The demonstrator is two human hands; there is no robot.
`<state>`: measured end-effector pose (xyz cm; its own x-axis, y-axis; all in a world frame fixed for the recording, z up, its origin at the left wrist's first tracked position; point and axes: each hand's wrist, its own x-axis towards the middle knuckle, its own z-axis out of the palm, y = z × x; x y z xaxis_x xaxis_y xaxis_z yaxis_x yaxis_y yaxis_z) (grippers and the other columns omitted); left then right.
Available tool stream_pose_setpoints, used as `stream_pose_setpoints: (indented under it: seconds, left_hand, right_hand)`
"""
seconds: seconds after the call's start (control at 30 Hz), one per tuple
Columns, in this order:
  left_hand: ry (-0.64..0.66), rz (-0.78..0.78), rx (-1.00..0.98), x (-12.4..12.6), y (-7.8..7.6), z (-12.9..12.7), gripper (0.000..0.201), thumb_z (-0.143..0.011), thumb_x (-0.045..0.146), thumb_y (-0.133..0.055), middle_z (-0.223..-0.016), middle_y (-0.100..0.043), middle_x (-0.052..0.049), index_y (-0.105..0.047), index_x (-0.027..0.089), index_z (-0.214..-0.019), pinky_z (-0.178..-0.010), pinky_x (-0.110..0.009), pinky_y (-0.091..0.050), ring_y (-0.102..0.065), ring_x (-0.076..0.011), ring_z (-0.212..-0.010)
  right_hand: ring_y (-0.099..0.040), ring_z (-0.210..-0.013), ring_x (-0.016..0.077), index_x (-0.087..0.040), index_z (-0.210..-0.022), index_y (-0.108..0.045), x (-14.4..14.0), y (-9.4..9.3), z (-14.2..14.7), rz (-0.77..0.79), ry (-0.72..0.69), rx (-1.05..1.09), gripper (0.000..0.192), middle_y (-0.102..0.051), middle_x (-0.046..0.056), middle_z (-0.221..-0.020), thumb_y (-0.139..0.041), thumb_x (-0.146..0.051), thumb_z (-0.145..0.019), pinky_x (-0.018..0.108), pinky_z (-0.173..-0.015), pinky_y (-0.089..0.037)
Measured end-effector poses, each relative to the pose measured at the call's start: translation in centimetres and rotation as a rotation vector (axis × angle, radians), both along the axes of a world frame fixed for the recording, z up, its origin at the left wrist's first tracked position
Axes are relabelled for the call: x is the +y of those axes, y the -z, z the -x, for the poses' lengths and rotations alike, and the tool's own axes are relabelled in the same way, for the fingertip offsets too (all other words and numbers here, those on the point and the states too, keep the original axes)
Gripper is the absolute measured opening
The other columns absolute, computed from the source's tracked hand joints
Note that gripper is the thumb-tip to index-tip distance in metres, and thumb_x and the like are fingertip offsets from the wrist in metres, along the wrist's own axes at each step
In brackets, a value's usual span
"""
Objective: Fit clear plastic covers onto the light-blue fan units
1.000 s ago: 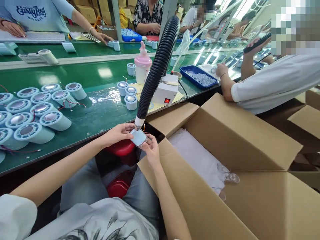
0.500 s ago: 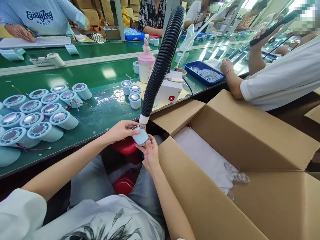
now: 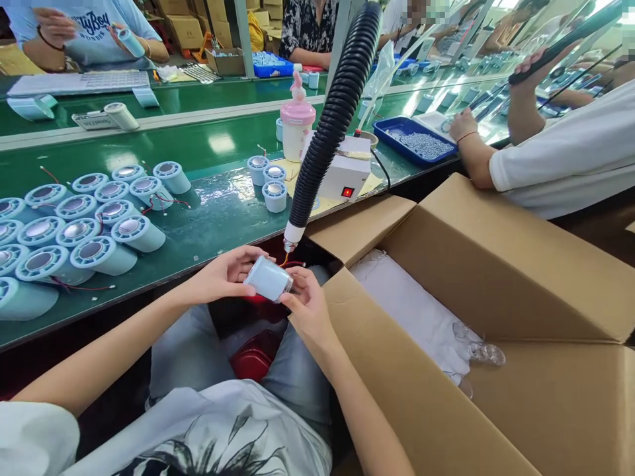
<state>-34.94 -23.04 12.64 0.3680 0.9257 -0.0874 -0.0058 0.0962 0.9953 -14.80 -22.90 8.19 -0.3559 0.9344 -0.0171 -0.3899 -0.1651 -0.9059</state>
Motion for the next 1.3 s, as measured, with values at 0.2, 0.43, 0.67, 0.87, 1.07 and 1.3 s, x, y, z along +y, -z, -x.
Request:
stream_pose_setpoints:
  seconds: [0.2,0.43,0.67,0.87,1.07,1.3]
  left_hand:
    - [0.070,-0.106,0.050,-4.2,-1.4,0.8,0.070,-0.066,0.016,-0.079,-0.132,-0.051,-0.011,-0.048,0.025,-0.128,-0.096,-0.039,-0.049,-0.055,-0.0244,-0.116]
    - [0.063,-0.099,0.123,-6.2,-2.4,1.1,0.071,-0.066,0.018,-0.079,-0.131,-0.055,-0.005,-0.050,0.032,-0.129,-0.095,-0.033,-0.050,-0.058,-0.0220,-0.113]
    - [0.069,-0.112,0.136,-7.1,-2.8,1.1,0.068,-0.069,0.018,-0.077,-0.130,-0.055,-0.006,-0.050,0.031,-0.130,-0.097,-0.035,-0.049,-0.057,-0.0226,-0.114]
    - [0.070,-0.091,0.115,-7.6,-3.1,1.2,0.067,-0.070,0.017,-0.076,-0.129,-0.055,-0.006,-0.049,0.029,-0.130,-0.097,-0.031,-0.049,-0.058,-0.0204,-0.113]
    - [0.059,-0.122,0.100,-7.7,-2.9,1.3,0.068,-0.070,0.015,-0.076,-0.134,-0.051,-0.006,-0.048,0.028,-0.131,-0.101,-0.032,-0.046,-0.053,-0.0215,-0.120]
    - [0.065,-0.042,0.116,-7.5,-3.1,1.1,0.066,-0.071,0.019,-0.075,-0.131,-0.054,-0.007,-0.048,0.027,-0.131,-0.096,-0.031,-0.049,-0.057,-0.0211,-0.113]
  right_hand:
    - [-0.062,-0.082,0.0159,-0.023,-0.106,-0.054,-1.7,-3.8,-1.6,-0.115,-0.226,-0.193,0.044,-0.064,0.004,-0.097,-0.073,-0.043,-0.072,0.029,-0.071,-0.054]
    - [-0.063,-0.063,0.0110,-0.021,-0.097,-0.052,-2.9,-6.0,-1.5,0.196,-0.325,-0.191,0.043,-0.064,-0.002,-0.076,-0.069,-0.052,-0.073,0.026,-0.060,-0.057]
    - [-0.067,-0.052,0.0137,-0.019,-0.090,-0.046,-3.5,-6.1,-1.2,0.311,-0.380,-0.232,0.054,-0.066,-0.003,-0.062,-0.063,-0.066,-0.070,0.021,-0.047,-0.054]
    - [-0.067,-0.054,0.0135,-0.019,-0.090,-0.045,-3.7,-6.2,-1.0,0.284,-0.393,-0.224,0.050,-0.067,-0.002,-0.063,-0.061,-0.064,-0.074,0.020,-0.047,-0.054]
    - [-0.066,-0.057,0.0103,-0.020,-0.093,-0.049,-4.1,-6.4,-1.0,0.192,-0.353,-0.211,0.039,-0.065,-0.004,-0.068,-0.061,-0.054,-0.079,0.021,-0.053,-0.057]
    - [-0.064,-0.059,0.0087,-0.020,-0.095,-0.053,-3.9,-6.0,-1.2,0.140,-0.329,-0.183,0.031,-0.064,-0.004,-0.072,-0.065,-0.044,-0.080,0.021,-0.055,-0.058]
